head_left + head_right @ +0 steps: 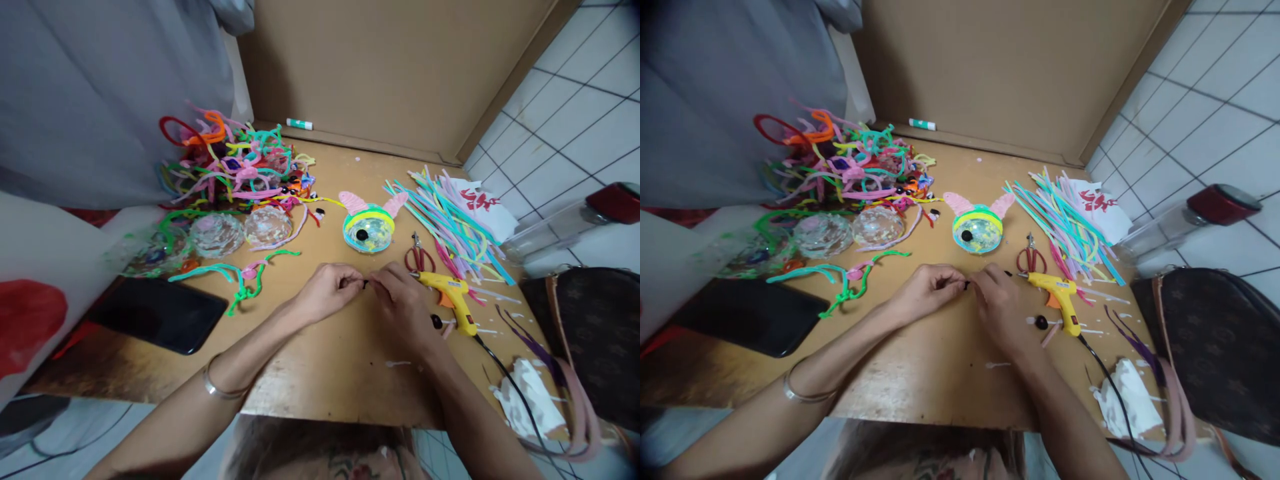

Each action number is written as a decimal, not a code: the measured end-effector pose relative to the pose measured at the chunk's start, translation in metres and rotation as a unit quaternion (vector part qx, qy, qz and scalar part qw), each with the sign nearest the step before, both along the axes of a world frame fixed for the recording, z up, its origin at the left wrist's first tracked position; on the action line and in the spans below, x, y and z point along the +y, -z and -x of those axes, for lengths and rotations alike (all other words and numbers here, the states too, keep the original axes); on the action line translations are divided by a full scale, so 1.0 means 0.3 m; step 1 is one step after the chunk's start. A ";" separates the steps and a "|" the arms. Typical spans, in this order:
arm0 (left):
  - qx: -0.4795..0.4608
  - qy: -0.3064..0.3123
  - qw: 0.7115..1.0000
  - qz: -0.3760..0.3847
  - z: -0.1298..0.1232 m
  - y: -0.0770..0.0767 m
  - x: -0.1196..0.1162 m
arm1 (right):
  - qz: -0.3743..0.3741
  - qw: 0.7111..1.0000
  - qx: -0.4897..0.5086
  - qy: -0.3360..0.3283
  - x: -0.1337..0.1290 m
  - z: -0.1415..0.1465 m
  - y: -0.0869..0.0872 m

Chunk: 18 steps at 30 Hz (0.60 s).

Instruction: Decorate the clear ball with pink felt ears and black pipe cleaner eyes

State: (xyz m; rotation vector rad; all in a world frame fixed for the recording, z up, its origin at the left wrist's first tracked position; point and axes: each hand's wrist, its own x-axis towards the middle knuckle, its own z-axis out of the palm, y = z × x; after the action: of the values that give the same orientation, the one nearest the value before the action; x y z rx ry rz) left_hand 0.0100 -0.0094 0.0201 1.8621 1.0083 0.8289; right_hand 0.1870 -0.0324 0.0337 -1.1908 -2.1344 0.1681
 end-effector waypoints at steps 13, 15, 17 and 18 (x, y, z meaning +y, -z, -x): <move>-0.083 -0.053 0.987 0.125 -0.028 -0.005 -0.018 | 0.024 0.999 0.038 0.020 -0.005 0.017 -0.002; -0.133 -0.084 0.972 0.176 -0.043 -0.001 -0.024 | 0.038 0.996 0.074 0.038 -0.004 0.023 -0.006; -0.171 -0.110 0.957 0.209 -0.055 0.005 -0.029 | 0.062 0.990 0.110 0.056 -0.002 0.027 -0.004; -0.186 -0.120 0.950 0.219 -0.060 0.007 -0.031 | 0.076 0.987 0.127 0.062 -0.001 0.028 -0.001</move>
State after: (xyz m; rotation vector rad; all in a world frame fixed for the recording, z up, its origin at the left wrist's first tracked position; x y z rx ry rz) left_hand 0.0279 -0.0186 0.0180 1.1712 1.0809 0.9629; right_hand 0.1787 -0.0326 0.0340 -1.3102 -1.8472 0.4114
